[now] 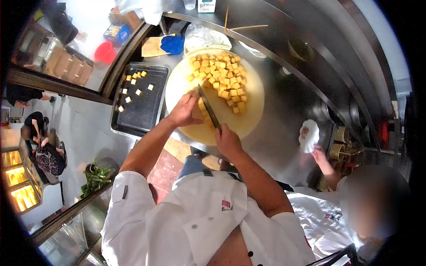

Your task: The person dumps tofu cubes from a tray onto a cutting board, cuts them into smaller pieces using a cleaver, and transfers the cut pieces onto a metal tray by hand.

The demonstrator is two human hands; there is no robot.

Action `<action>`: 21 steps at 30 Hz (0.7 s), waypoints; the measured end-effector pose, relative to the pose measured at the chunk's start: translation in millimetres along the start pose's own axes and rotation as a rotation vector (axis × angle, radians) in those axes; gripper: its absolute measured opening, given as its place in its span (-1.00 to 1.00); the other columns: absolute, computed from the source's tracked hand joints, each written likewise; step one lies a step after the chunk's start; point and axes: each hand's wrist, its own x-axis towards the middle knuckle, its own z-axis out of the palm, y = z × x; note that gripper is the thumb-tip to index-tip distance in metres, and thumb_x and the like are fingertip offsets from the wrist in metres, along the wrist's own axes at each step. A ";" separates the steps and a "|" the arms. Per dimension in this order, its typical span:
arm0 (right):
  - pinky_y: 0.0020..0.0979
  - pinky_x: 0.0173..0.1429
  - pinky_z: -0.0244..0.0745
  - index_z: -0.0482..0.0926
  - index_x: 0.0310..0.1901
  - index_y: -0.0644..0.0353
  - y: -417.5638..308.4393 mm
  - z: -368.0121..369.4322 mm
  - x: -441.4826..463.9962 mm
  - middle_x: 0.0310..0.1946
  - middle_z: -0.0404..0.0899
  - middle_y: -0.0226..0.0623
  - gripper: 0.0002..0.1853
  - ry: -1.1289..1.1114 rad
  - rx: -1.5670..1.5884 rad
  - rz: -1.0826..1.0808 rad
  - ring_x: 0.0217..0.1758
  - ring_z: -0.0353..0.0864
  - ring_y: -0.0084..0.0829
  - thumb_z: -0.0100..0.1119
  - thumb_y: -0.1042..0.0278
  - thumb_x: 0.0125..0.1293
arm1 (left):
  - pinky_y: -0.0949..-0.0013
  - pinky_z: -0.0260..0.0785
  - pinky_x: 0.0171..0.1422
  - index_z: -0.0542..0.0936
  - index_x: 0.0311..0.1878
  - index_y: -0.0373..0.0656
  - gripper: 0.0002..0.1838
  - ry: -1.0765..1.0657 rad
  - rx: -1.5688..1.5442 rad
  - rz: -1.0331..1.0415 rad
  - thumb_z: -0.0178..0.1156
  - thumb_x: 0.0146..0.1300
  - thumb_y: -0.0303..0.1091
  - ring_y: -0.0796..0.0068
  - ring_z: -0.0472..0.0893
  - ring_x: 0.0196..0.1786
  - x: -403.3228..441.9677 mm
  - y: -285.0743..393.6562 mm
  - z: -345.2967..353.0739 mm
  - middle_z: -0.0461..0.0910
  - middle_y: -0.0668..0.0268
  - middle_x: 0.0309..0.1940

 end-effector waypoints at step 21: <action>0.16 0.00 0.56 0.47 -0.02 0.27 -12.0 -24.5 -7.9 -0.24 0.67 0.20 -0.68 -0.005 -0.031 0.059 -0.13 0.69 0.24 -0.02 0.13 0.57 | 0.02 0.36 0.43 0.51 0.21 -0.23 -0.39 0.207 0.062 0.110 0.46 0.06 -0.41 -0.19 0.44 0.31 -7.4 -15.8 8.2 0.45 -0.05 0.23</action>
